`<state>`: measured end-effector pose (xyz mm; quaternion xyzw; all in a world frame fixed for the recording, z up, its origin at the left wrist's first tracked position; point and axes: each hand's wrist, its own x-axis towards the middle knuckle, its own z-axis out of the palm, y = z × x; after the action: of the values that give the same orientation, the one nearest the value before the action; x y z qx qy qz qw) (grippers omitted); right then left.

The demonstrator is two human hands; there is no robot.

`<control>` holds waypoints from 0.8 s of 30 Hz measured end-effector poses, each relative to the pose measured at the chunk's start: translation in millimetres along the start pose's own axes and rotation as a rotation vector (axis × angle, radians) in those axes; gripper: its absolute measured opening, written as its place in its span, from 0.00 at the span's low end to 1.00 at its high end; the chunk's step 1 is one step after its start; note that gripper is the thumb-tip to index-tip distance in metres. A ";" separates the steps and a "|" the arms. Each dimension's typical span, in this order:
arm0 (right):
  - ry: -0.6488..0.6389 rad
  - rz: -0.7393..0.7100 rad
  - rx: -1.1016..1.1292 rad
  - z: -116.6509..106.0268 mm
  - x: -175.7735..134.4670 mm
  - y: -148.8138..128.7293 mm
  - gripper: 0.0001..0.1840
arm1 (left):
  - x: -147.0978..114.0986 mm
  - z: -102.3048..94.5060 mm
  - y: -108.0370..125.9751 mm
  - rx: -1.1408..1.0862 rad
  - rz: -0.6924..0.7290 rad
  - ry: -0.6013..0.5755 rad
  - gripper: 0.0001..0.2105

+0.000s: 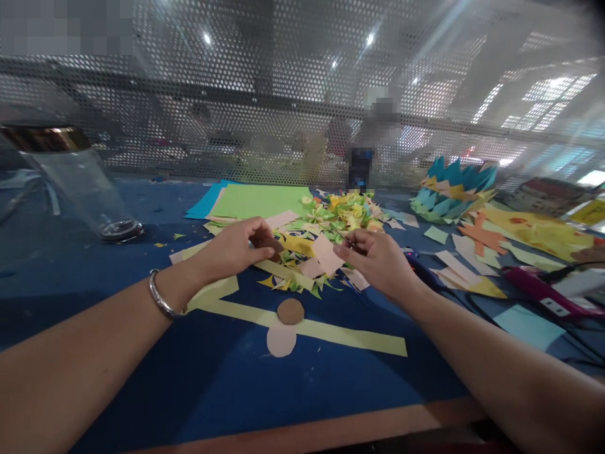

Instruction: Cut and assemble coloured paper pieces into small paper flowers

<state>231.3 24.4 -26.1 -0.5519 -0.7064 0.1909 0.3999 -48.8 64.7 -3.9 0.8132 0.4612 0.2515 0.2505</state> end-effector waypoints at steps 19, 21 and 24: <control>-0.160 -0.152 0.227 11.3 -16.3 -21.6 0.16 | -25.6 32.3 51.7 -0.526 -0.015 -0.100 0.10; -0.151 -0.140 0.208 10.2 -14.7 -19.9 0.16 | -23.5 10.9 43.3 -0.203 0.031 -0.031 0.10; -0.131 -0.131 0.159 8.1 -12.5 -18.4 0.17 | -18.2 -32.9 16.5 0.325 -0.059 0.023 0.13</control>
<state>214.4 8.3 -22.3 -0.4574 -0.7483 0.2551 0.4070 -67.7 47.1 28.0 0.8260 0.5226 0.1754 0.1177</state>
